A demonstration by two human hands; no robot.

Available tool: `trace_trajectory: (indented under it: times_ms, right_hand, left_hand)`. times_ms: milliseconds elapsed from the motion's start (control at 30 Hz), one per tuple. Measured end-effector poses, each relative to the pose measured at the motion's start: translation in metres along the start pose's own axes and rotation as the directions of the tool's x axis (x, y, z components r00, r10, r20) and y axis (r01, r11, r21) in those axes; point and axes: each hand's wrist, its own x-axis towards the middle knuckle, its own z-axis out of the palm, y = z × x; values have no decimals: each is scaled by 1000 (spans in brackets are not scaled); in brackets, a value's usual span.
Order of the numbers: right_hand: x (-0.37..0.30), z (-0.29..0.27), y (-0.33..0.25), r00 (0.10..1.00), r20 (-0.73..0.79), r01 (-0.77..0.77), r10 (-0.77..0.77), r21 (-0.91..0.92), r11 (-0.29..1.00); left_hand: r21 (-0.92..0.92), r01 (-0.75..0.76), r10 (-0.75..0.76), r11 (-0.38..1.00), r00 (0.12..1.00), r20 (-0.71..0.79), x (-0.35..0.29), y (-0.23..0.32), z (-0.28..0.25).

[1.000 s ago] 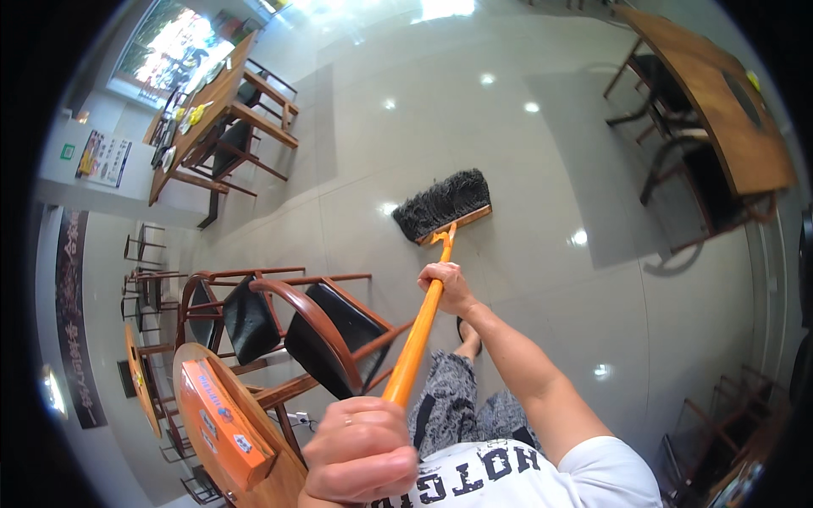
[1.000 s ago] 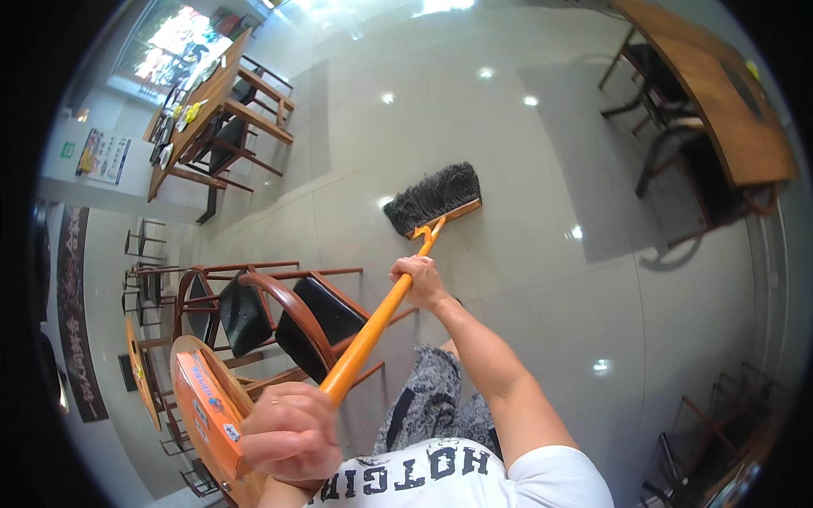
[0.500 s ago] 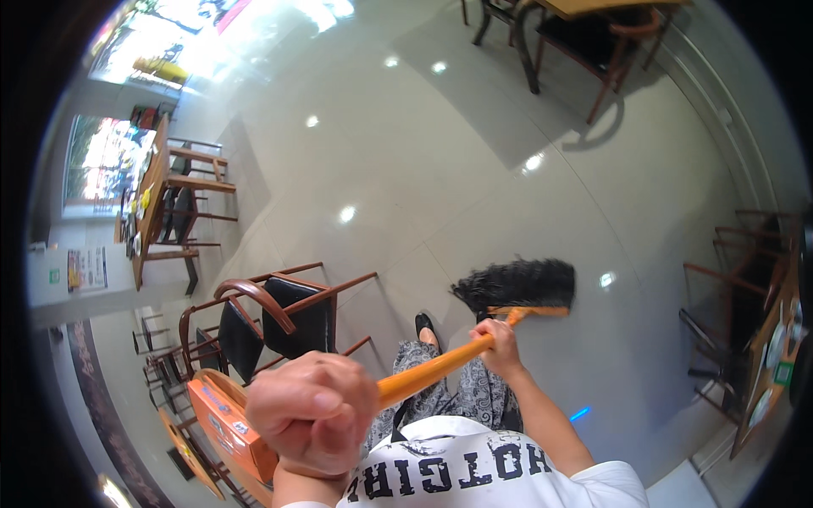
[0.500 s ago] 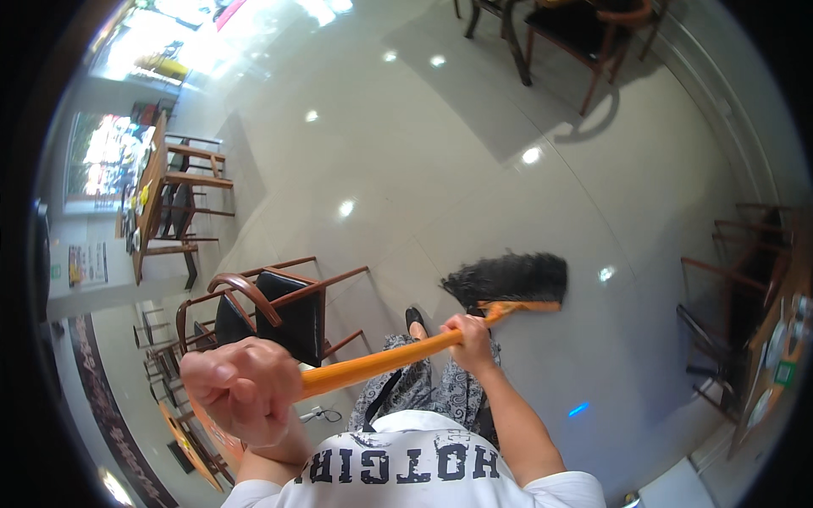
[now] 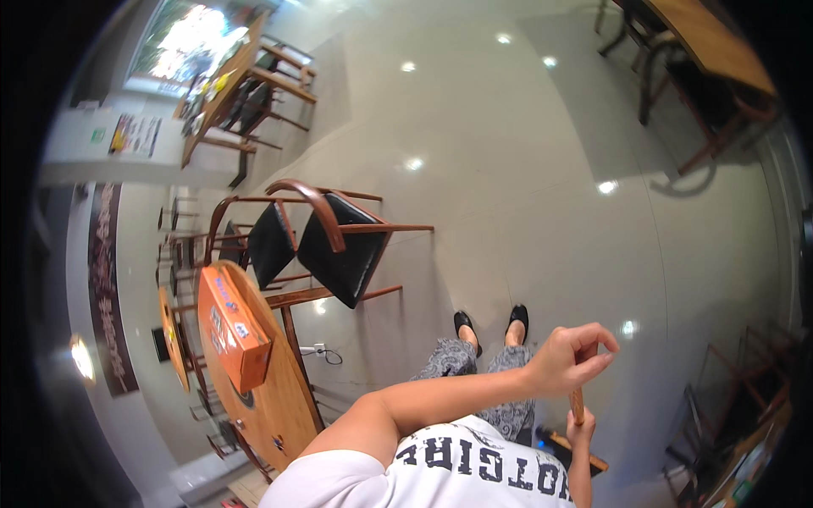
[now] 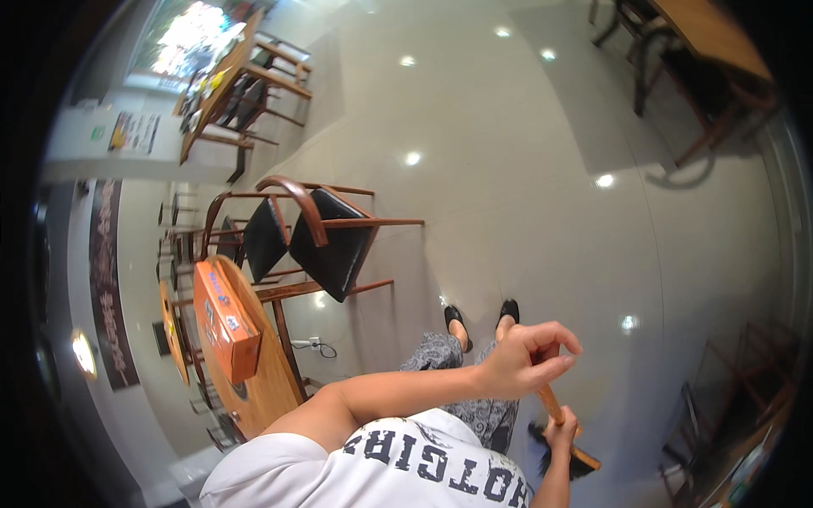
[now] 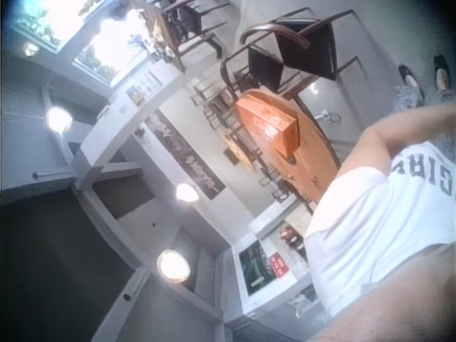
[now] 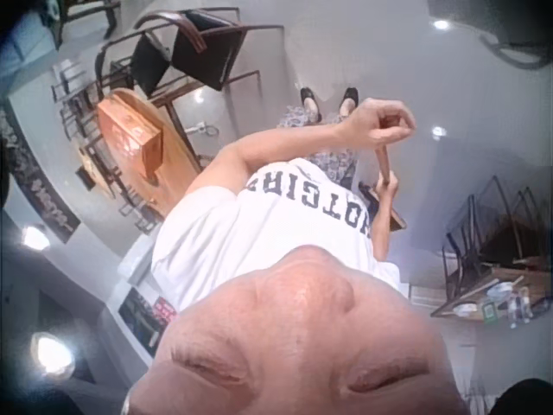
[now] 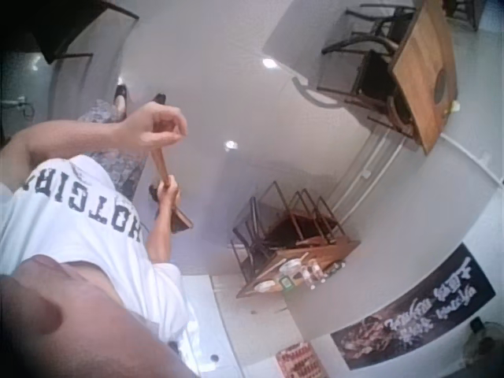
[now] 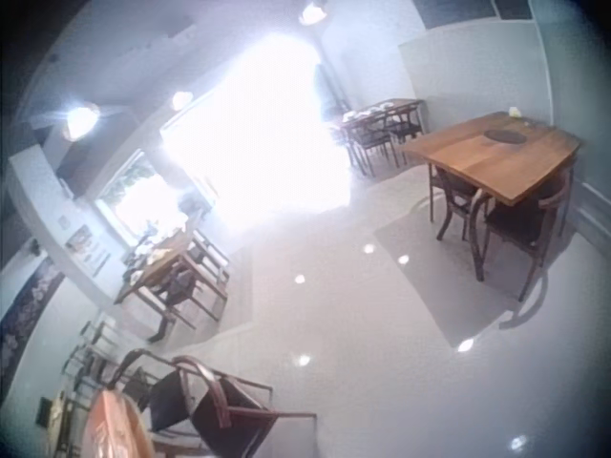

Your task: The person sweeps a tiled floor with a long-handled broom in a restaurant dining area. They move chairs to access areas underneath and around tables, then sweep the floor systematically.

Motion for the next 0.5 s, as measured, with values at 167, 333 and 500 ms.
trace_trajectory:
  times_ms: [167, 333, 500]
  right_hand:
    - [46, 7, -62, 980, 110, 156, -166, 87, 984]
    - [110, 42, -152, 865, 136, 457, -484, 186, 870]
    - [168, 104, -286, 724, 175, 643, -667, 180, 744]
  left_hand:
    - [-84, -32, 15, 996, 980, -200, -21, 44, -54]
    - [117, -182, 214, 976, 896, -389, -76, 94, -113]
    - [227, -332, 402, 916, 775, -487, -129, 121, -196]
